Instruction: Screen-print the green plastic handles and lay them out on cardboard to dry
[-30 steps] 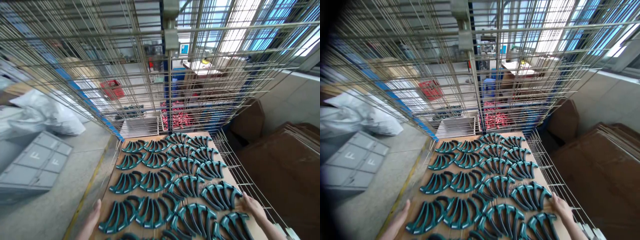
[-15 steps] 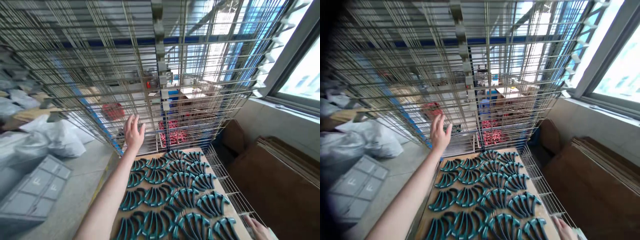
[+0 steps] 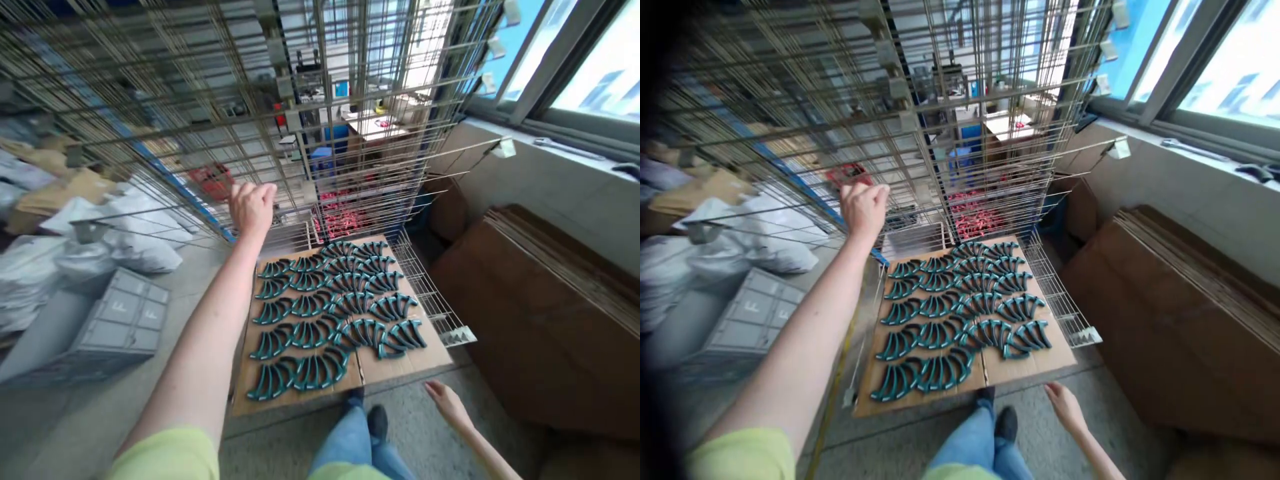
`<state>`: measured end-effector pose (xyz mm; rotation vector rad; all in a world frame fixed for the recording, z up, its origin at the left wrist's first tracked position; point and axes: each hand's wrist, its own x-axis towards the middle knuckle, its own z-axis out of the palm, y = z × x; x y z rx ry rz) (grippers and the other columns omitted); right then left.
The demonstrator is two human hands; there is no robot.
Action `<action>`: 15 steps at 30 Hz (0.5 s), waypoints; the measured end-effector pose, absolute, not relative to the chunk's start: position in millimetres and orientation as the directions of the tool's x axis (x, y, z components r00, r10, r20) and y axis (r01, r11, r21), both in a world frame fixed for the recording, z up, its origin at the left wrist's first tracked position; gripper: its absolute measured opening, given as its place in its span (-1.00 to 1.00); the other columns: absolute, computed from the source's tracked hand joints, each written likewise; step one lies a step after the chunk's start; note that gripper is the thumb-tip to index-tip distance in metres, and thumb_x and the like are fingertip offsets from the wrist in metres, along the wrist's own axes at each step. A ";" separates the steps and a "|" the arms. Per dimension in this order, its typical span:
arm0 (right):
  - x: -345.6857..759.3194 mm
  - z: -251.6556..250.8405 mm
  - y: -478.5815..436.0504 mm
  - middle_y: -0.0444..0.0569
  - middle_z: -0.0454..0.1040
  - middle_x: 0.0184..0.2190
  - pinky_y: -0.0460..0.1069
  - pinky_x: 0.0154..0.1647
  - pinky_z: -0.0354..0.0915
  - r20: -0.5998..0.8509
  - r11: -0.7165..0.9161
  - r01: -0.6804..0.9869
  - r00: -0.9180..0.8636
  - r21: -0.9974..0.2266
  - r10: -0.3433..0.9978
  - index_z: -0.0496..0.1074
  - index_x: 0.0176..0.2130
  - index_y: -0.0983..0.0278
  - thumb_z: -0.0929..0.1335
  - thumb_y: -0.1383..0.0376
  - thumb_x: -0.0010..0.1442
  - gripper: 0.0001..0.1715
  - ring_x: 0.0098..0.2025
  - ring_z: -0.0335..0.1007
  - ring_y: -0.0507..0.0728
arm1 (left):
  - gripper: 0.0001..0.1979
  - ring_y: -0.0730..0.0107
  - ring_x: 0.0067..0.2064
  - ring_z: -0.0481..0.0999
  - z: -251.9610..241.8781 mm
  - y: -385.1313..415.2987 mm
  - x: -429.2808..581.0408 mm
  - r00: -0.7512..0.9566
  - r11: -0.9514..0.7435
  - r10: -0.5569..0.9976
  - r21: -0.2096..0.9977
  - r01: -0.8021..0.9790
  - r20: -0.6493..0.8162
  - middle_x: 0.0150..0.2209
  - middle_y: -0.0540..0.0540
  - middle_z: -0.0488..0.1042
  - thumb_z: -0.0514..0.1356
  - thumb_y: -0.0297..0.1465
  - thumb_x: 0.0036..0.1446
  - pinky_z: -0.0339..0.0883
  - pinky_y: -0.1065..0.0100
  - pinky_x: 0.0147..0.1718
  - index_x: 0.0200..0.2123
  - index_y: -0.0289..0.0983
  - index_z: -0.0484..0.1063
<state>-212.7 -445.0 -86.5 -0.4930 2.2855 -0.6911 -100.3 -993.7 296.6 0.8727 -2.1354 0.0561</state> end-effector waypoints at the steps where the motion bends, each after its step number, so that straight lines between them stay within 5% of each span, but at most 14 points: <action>1: -201.2 -89.7 -447.6 0.04 0.62 -0.28 0.00 -0.13 0.35 -0.515 0.775 -0.162 -0.663 -0.610 -0.544 0.54 -0.36 0.23 0.22 0.12 0.15 -0.62 -0.15 0.53 0.24 | -0.50 0.31 -0.12 0.25 285.6 -973.3 -85.4 -0.455 0.761 -0.569 0.229 -0.607 0.685 -0.24 -0.14 0.51 0.05 -0.11 0.31 0.08 0.11 0.03 -0.12 -0.47 0.53; 7: -143.1 -104.7 -493.3 0.03 0.59 -0.35 -0.06 -0.27 0.33 -0.638 0.795 -0.086 -0.547 -0.601 -0.542 0.56 -0.20 0.29 0.25 0.26 0.18 -0.67 -0.27 0.52 0.15 | -0.67 0.26 -0.27 0.37 181.6 -846.3 2.4 -0.610 0.778 -0.584 0.155 -0.609 0.536 -0.38 -0.09 0.55 0.13 -0.14 0.25 0.10 0.28 -0.23 -0.25 -0.19 0.63; 15: -87.3 -144.8 -577.3 -0.04 0.57 -0.34 -0.09 -0.31 0.34 -0.673 0.777 0.057 -0.542 -0.627 -0.504 0.53 -0.05 0.23 0.35 0.24 0.10 -0.60 -0.30 0.50 0.10 | -0.70 0.26 -0.21 0.49 23.9 -750.5 57.6 -0.700 0.656 -0.712 0.302 -0.691 -0.056 -0.29 -0.05 0.60 0.09 -0.16 0.27 0.14 0.31 -0.26 -0.27 -0.12 0.60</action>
